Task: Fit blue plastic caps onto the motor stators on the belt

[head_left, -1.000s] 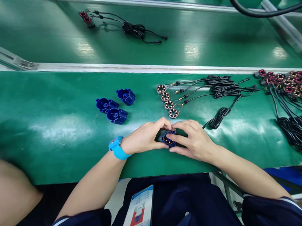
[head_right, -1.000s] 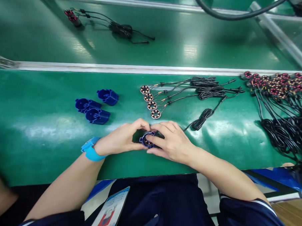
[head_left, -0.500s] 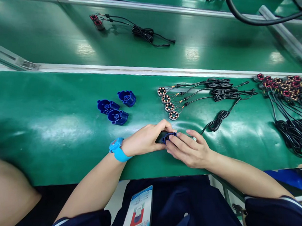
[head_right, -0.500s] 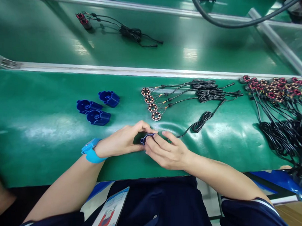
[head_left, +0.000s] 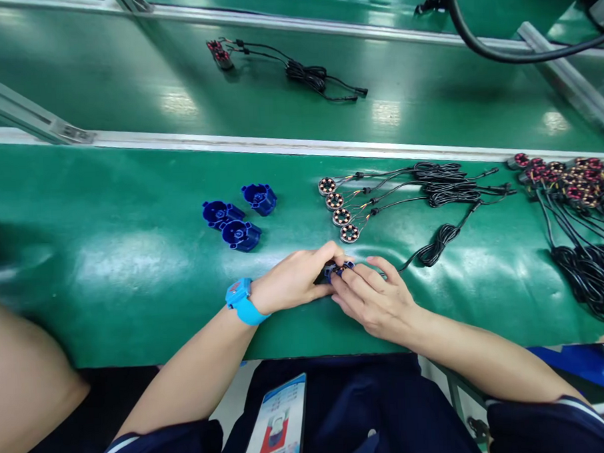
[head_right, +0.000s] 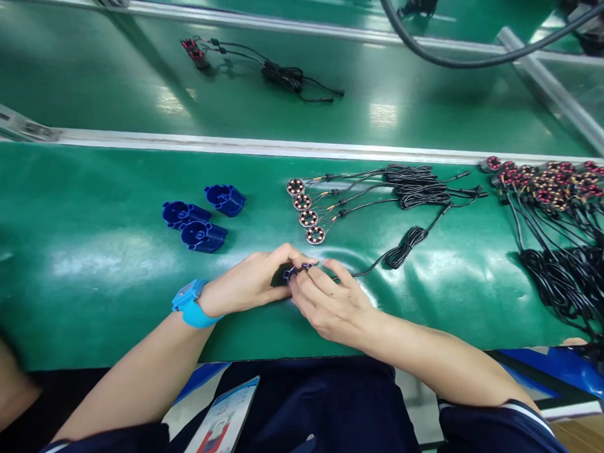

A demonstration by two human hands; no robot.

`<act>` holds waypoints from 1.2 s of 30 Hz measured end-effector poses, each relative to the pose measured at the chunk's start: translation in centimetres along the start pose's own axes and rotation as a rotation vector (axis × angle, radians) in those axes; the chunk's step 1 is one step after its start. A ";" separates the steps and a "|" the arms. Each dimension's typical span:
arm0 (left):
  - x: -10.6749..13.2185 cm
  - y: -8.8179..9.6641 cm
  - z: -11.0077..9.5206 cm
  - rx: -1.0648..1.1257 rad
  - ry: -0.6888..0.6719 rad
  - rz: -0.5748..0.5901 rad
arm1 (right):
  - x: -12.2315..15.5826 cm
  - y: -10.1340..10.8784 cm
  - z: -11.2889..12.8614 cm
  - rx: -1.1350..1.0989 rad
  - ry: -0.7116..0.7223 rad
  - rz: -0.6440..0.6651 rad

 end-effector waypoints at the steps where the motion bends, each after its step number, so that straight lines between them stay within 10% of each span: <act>1: 0.0 0.0 0.1 0.005 -0.004 -0.013 | 0.0 0.0 -0.3 -0.019 0.004 -0.032; 8: 0.0 0.1 0.3 -0.074 -0.060 0.003 | 0.3 -0.2 -1.5 -0.130 0.000 -0.265; 36: 0.1 -0.8 0.4 -0.329 -0.122 -0.178 | 0.2 -0.3 -3.3 -0.302 -0.150 0.024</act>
Point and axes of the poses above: each hand's wrist, its own x-axis away from the middle knuckle, its own y-axis out of the back of the hand, z = x × y, the point moved 1 cm from there along -x, towards the middle knuckle, and after that the axes turned 14 degrees about z, right-handed, at the moved point
